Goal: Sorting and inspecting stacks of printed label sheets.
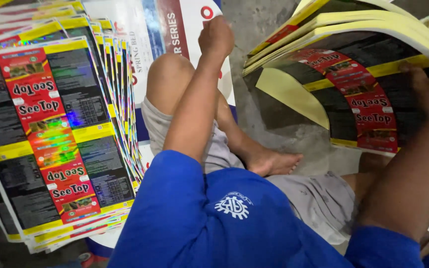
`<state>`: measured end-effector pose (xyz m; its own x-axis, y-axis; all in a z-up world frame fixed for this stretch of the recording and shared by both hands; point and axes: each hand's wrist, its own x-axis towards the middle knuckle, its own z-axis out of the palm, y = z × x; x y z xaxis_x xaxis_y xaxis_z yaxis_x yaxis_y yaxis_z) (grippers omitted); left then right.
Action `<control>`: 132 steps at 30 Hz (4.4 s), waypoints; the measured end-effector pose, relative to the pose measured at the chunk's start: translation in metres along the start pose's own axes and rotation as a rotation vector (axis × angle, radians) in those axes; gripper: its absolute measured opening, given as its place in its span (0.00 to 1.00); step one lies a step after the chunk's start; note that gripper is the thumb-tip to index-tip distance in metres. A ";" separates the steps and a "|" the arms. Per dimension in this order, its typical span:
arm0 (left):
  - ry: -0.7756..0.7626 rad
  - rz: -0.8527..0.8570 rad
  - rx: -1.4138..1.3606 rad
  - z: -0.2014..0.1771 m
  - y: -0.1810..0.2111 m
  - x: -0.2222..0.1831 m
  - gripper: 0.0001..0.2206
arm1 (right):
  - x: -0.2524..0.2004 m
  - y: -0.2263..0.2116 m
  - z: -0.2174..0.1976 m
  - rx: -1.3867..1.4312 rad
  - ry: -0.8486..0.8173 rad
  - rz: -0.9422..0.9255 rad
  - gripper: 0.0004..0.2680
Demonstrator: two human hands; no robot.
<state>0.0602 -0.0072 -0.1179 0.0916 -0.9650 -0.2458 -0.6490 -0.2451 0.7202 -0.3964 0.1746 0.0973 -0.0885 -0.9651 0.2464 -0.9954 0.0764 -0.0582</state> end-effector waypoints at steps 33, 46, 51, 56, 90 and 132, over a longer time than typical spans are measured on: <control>-0.073 0.729 -0.793 -0.014 0.115 -0.060 0.15 | -0.129 0.053 0.047 0.445 0.334 0.483 0.22; 0.116 0.766 -0.670 0.018 0.141 -0.039 0.24 | -0.187 0.133 0.205 1.192 0.582 1.110 0.21; -0.135 0.627 -0.769 0.047 0.139 0.002 0.20 | -0.135 0.147 0.173 1.482 0.695 0.612 0.29; -0.094 0.740 -0.799 0.015 0.142 -0.033 0.20 | -0.143 0.146 0.167 1.599 0.584 0.577 0.29; -0.292 0.600 -1.036 0.034 0.129 -0.011 0.19 | -0.163 0.111 0.139 1.736 0.411 0.435 0.22; -0.181 0.612 -0.861 0.077 0.073 -0.017 0.22 | -0.091 -0.031 -0.066 -0.172 0.248 0.126 0.34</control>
<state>-0.0473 -0.0012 -0.1110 -0.2280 -0.9353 0.2705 0.2105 0.2240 0.9516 -0.3602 0.2766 0.1409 -0.1963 -0.8566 0.4772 -0.9659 0.2527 0.0562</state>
